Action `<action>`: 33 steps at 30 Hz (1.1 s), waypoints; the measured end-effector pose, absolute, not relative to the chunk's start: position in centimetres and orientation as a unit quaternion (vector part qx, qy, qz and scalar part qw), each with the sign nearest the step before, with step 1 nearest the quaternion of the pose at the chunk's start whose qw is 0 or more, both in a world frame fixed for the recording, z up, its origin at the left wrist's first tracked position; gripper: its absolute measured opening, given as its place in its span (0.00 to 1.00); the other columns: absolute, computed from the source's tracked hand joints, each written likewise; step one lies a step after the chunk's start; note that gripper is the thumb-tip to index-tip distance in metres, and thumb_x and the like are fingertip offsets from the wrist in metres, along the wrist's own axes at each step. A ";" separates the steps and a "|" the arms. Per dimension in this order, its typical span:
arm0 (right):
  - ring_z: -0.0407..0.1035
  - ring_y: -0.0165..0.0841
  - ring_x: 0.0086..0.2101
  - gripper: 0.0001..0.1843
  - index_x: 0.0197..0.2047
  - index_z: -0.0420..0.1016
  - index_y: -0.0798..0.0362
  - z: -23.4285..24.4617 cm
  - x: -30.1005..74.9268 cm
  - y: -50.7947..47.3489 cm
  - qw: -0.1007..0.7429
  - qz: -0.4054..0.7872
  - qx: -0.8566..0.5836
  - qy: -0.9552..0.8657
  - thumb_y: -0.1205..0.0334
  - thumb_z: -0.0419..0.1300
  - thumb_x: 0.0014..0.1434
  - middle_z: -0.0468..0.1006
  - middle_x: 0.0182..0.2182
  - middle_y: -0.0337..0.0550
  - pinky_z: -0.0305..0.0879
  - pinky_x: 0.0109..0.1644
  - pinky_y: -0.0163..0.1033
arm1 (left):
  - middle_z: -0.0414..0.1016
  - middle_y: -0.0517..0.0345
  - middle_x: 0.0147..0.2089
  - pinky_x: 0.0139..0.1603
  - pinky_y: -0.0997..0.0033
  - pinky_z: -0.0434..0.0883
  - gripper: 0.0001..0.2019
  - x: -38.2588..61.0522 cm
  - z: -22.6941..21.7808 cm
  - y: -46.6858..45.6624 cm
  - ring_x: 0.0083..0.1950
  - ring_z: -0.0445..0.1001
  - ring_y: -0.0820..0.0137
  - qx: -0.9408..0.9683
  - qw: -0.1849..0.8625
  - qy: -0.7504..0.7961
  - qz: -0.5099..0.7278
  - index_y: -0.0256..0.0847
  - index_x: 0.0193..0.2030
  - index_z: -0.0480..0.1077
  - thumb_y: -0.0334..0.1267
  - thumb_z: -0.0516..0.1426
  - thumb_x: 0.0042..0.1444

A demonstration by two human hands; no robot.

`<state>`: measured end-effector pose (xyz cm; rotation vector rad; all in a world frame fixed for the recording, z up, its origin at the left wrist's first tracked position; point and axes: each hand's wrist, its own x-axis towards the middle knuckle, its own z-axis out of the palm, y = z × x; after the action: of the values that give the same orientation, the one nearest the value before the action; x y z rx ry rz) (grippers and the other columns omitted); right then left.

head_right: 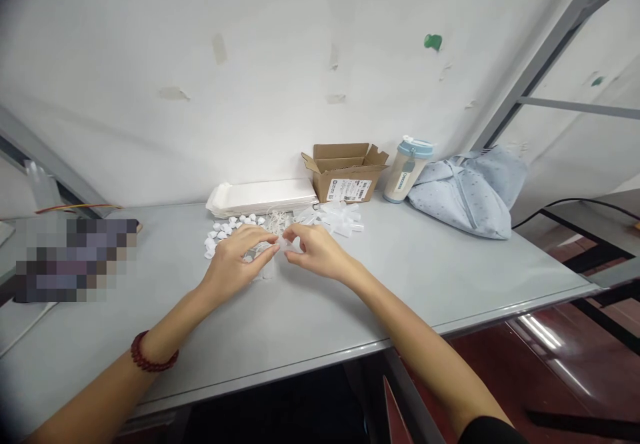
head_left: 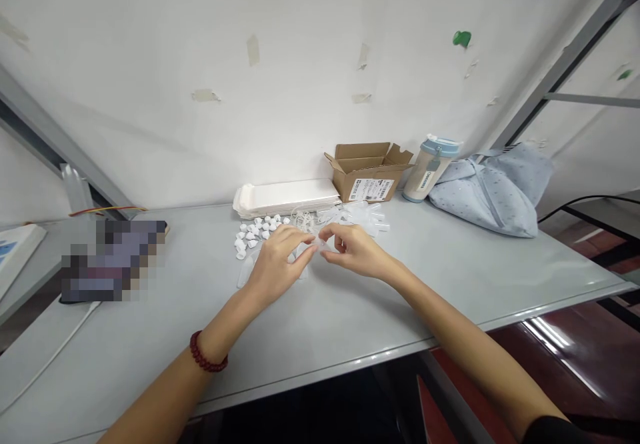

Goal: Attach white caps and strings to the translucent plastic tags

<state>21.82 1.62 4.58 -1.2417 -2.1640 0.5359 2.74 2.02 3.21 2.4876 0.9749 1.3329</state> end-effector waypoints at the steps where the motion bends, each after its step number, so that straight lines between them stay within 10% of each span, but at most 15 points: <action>1: 0.58 0.25 0.22 0.10 0.39 0.71 0.55 4.6 21.8 1.6 0.294 0.201 -0.464 -0.811 0.66 0.60 0.52 0.62 0.19 0.30 0.56 0.29 0.31 | 0.78 0.54 0.36 0.42 0.62 0.70 0.05 2.8 3.3 2.0 0.41 0.72 0.64 0.832 0.079 0.317 0.449 0.40 0.38 0.74 0.34 0.57 0.57; 33: 0.56 0.22 0.19 0.14 0.45 0.69 0.53 3.8 20.5 0.8 0.418 0.178 -0.388 -0.802 0.61 0.60 0.55 0.75 0.30 0.37 0.56 0.25 0.31 | 0.80 0.61 0.36 0.40 0.72 0.69 0.08 2.6 5.6 1.3 0.38 0.74 0.69 0.668 0.383 0.457 0.446 0.46 0.33 0.78 0.45 0.61 0.51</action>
<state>20.53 0.80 3.84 -0.9731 -2.0109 0.4469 2.58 1.26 5.62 1.7025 1.1648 1.1376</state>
